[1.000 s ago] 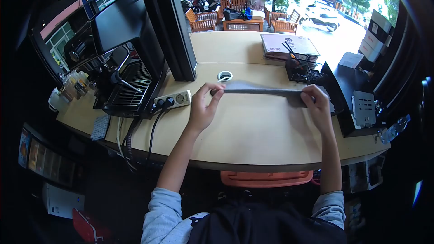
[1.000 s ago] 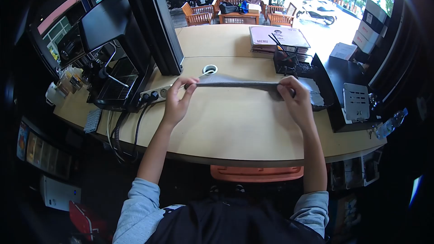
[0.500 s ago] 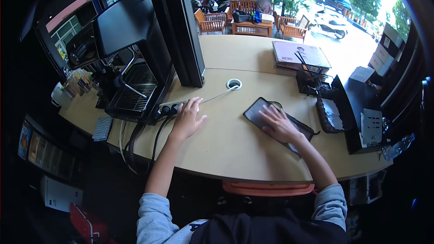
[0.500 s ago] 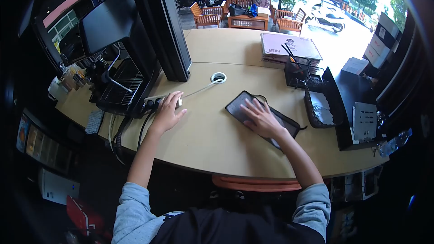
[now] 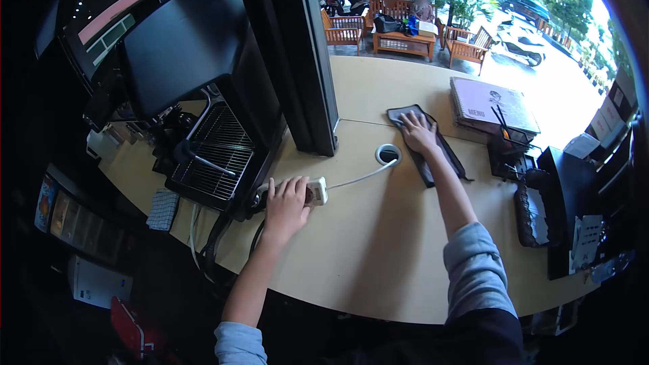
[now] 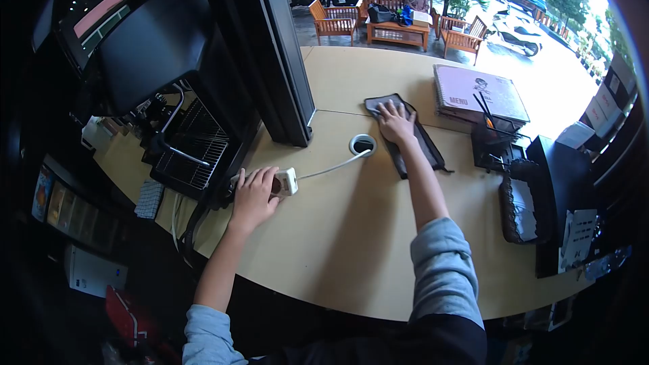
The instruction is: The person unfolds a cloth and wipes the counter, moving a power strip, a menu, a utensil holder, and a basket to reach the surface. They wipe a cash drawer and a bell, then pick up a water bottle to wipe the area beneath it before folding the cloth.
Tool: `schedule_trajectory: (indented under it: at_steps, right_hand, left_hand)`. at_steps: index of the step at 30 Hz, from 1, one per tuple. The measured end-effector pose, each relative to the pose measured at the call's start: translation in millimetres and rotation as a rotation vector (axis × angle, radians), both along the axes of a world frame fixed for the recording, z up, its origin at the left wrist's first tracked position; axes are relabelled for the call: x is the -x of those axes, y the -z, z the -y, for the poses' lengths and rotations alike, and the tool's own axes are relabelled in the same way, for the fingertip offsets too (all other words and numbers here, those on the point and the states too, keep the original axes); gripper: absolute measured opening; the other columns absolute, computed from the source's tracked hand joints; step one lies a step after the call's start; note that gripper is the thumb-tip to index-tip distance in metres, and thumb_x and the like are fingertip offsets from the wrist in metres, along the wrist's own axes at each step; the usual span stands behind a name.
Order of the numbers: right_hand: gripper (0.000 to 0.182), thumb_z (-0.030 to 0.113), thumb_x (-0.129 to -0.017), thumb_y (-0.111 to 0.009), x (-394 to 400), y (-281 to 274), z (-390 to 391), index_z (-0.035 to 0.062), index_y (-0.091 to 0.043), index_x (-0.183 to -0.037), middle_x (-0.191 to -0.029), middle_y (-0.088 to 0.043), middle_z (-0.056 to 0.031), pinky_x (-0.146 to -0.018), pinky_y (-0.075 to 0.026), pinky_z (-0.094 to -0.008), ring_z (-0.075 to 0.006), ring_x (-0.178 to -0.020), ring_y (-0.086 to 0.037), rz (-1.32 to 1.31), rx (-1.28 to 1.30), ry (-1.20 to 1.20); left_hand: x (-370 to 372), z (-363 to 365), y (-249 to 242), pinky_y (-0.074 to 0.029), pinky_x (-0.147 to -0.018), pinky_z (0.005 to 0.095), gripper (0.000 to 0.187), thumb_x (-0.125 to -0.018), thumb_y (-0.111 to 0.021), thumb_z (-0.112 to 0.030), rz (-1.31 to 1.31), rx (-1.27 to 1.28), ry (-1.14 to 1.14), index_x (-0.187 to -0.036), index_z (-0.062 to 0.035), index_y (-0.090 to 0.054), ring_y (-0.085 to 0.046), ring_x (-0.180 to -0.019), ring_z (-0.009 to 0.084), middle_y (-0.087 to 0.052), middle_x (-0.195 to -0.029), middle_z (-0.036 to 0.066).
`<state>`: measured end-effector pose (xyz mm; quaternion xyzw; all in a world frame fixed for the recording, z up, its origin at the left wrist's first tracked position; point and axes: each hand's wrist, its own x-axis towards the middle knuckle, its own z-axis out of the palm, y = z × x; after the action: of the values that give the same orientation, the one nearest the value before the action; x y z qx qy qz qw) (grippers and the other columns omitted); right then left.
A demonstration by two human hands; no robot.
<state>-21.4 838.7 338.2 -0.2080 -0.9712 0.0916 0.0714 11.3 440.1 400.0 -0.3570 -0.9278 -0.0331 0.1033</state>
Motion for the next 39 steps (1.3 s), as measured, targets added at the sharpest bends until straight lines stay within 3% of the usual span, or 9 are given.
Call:
schedule_trajectory:
  at_steps: [4, 7, 9, 14, 19, 23, 27, 34, 39]
  right_hand:
    - [0.045, 0.044, -0.097, -0.033, 43.8, -18.3, 62.7, 0.0334, -0.037, -0.141, -0.155, -0.018, 0.0015, -0.107, -0.003, -0.0674, -0.0324, -0.143, -0.010, 0.054, 0.077, -0.526]
    - [0.044, 0.041, -0.097, -0.036, 43.4, -5.9, 80.7, 0.0346, -0.040, -0.140, -0.154, -0.021, 0.0020, -0.111, -0.006, -0.0602, -0.0289, -0.143, -0.012, 0.065, 0.039, -0.793]
    - [0.043, 0.036, -0.095, -0.041, 30.6, -4.8, 55.8, 0.0329, -0.042, -0.139, -0.154, -0.023, 0.0000, -0.112, -0.010, -0.0574, -0.0292, -0.142, -0.015, 0.005, 0.068, -0.697]
    - [0.050, 0.043, -0.096, -0.035, -41.9, 0.7, -13.7, 0.0277, -0.033, -0.144, -0.154, -0.022, -0.0041, -0.112, -0.014, -0.0533, -0.0303, -0.142, -0.018, -0.051, 0.021, -0.159]
    - [0.059, 0.041, -0.096, -0.034, -141.2, 4.7, 31.8, 0.0131, -0.024, -0.147, -0.153, -0.020, -0.0145, -0.111, -0.014, -0.0552, -0.0362, -0.140, -0.018, 0.002, -0.056, -0.049]
    - [0.062, 0.037, -0.094, -0.039, -185.8, -3.7, 121.4, 0.0026, -0.025, -0.144, -0.151, -0.019, -0.0226, -0.111, -0.012, -0.0563, -0.0409, -0.140, -0.016, 0.026, -0.037, -0.237]
    - [0.061, 0.034, -0.093, -0.041, -163.5, 1.7, 175.6, -0.0008, -0.027, -0.142, -0.149, -0.021, -0.0251, -0.111, -0.014, -0.0557, -0.0422, -0.139, -0.018, -0.055, -0.012, -0.422]
    - [0.066, 0.038, -0.091, -0.042, -54.6, 22.5, 180.7, -0.0036, -0.030, -0.140, -0.146, -0.026, -0.0270, -0.110, -0.016, -0.0562, -0.0436, -0.136, -0.024, -0.187, -0.067, -0.292]
    - [0.066, 0.041, -0.091, -0.041, -16.4, 29.3, 182.2, -0.0027, -0.032, -0.140, -0.146, -0.029, -0.0240, -0.108, -0.018, -0.0578, -0.0422, -0.135, -0.027, -0.227, -0.176, -0.191]
  left_hand:
    - [-1.7, 2.3, -7.6, -0.025, -0.110, 0.0541, 0.065, -0.073, -0.071, -0.018, 0.019, -0.039, 0.022, -0.131, -0.0099, -0.041, -0.047, -0.121, 0.0244, -0.051, -0.126, 0.008]
    - [-3.2, 3.7, -10.7, -0.026, -0.109, 0.0532, 0.066, -0.074, -0.070, -0.017, 0.032, -0.072, 0.037, -0.132, -0.0099, -0.040, -0.047, -0.121, 0.0264, -0.051, -0.127, 0.009]
    - [-4.3, 4.8, -13.6, -0.026, -0.109, 0.0524, 0.067, -0.074, -0.070, -0.017, 0.042, -0.084, 0.046, -0.133, -0.0099, -0.039, -0.046, -0.122, 0.0275, -0.050, -0.127, 0.010]
    - [-3.0, 12.5, -23.7, -0.030, -0.110, 0.0478, 0.066, -0.078, -0.069, -0.020, 0.092, -0.131, 0.073, -0.135, -0.0104, -0.037, -0.046, -0.122, 0.0295, -0.049, -0.129, 0.011]
    - [-8.2, 23.1, -27.1, -0.037, -0.104, 0.0435, 0.067, -0.078, -0.070, -0.021, 0.039, -0.170, 0.138, -0.135, -0.0102, -0.038, -0.049, -0.118, 0.0302, -0.050, -0.127, 0.010]
    - [-18.0, 22.9, -15.6, -0.042, -0.098, 0.0416, 0.071, -0.075, -0.072, -0.020, -0.059, -0.133, 0.194, -0.136, -0.0097, -0.039, -0.050, -0.114, 0.0299, -0.051, -0.123, 0.010]
    - [-17.7, 25.0, -11.7, -0.041, -0.097, 0.0413, 0.074, -0.073, -0.074, -0.020, -0.085, -0.129, 0.226, -0.137, -0.0080, -0.039, -0.049, -0.113, 0.0275, -0.050, -0.122, 0.010]
    - [-7.1, 27.3, -0.7, -0.034, -0.105, 0.0475, 0.072, -0.069, -0.073, -0.015, -0.061, -0.060, 0.089, -0.133, -0.0067, -0.042, -0.052, -0.113, 0.0279, -0.051, -0.119, 0.010]
    - [-2.8, 29.1, 6.7, -0.036, -0.103, 0.0443, 0.061, -0.069, -0.067, -0.009, -0.029, -0.031, 0.015, -0.126, -0.0034, -0.046, -0.052, -0.112, 0.0285, -0.055, -0.114, 0.013]
